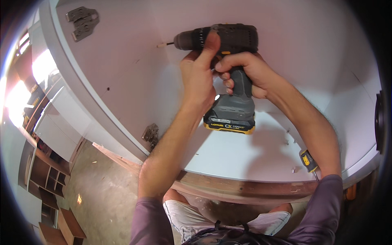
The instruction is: The person kneels in front of an open white cabinet and uses a cordless drill to drive screws into the interior side panel. The person then switches to a manual screwdriver to tighten additional screws on the same panel.
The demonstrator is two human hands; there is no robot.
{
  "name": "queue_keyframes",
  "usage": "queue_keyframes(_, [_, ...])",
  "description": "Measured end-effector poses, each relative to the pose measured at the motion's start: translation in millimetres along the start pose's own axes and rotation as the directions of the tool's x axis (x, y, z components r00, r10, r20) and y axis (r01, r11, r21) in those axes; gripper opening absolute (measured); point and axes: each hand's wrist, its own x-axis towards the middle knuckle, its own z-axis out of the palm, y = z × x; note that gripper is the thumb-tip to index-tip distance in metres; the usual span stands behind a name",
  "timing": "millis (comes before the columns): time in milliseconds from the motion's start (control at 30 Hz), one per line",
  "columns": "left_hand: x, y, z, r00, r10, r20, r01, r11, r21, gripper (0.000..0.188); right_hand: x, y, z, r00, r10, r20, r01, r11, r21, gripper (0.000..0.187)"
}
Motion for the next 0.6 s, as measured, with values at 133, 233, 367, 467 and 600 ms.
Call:
queue_keyframes(133, [-2, 4, 5, 1.000, 0.014, -0.006, -0.015, 0.999, -0.036, 0.057, 1, 0, -1, 1.000, -0.021, 0.007, 0.021, 1.000, -0.006, 0.012])
queue_keyframes(233, [-3, 0, 2, 1.000, -0.012, 0.001, 0.012, 1.000, -0.012, 0.059, -1, 2, -3, 1.000, -0.004, -0.004, 0.004, 1.000, 0.000, 0.012])
queue_keyframes(367, [-1, 2, 0, 1.000, -0.010, 0.002, 0.010, 1.000, 0.008, 0.061, 1, 2, 1, 1.000, -0.031, 0.000, 0.031, 0.999, -0.007, 0.011])
queue_keyframes(467, [-2, 0, 0, 1.000, -0.001, -0.001, 0.001, 1.000, -0.005, 0.062, 0, 3, 0, 0.999, -0.051, -0.017, 0.051, 0.999, -0.020, 0.011])
queue_keyframes(600, [-1, -4, 1, 1.000, 0.002, -0.002, -0.002, 1.000, -0.008, 0.063, 0, 3, -3, 1.000, -0.030, 0.006, 0.030, 0.999, -0.012, 0.011])
